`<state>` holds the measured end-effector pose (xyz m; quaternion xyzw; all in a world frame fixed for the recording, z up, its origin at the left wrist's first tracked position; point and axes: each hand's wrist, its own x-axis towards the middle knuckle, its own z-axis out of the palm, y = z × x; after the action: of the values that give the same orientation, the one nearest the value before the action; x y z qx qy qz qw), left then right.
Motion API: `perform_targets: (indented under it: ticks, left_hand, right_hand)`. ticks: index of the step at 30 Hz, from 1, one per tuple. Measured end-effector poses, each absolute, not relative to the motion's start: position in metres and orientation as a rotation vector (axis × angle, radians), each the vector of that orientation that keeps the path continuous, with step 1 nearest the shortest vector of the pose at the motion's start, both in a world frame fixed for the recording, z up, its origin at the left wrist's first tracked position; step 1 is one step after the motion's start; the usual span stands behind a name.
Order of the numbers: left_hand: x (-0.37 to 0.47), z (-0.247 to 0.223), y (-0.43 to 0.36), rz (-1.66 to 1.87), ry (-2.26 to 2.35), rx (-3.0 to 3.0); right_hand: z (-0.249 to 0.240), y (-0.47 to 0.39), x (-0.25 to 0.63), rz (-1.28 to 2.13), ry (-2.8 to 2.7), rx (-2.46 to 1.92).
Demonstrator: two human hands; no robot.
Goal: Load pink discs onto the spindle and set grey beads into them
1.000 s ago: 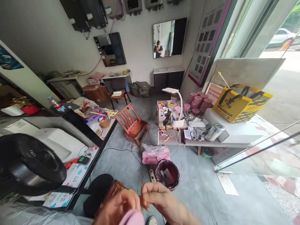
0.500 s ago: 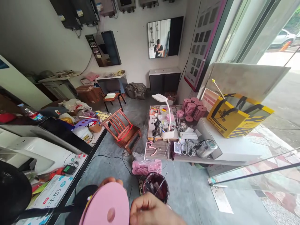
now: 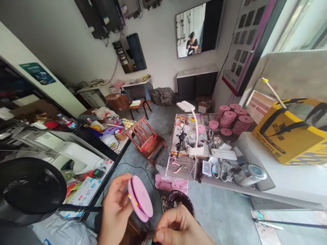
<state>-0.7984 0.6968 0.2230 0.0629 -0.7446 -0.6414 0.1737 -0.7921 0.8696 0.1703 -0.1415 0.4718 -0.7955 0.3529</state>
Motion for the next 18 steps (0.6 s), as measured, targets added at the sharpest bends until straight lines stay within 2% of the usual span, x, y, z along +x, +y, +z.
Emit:
perform_targets:
  ticks: [4, 7, 12, 15, 18]
  left_hand:
    - [-0.799, 0.213, 0.715, -2.536, -1.781, 0.368]
    - [-0.801, 0.204, 0.717, -2.824, -1.703, 0.259]
    - [-0.804, 0.205, 0.699, -2.940, -1.788, 0.239]
    - [-0.801, 0.206, 0.685, -3.051, -1.916, 0.264]
    - [-0.792, 0.203, 0.673, -2.995, -2.137, -0.121]
  right_hand:
    - [0.146, 0.868, -0.807, -2.083, 0.957, -0.330]
    - [0.152, 0.869, -0.818, -2.016, 0.801, -0.352]
    - [0.158, 0.855, -0.816, -2.027, 0.676, -0.363]
    - [0.150, 0.846, -0.810, -2.002, 0.780, -0.362]
    - [0.144, 0.842, -0.809, -1.855, 0.974, -0.365]
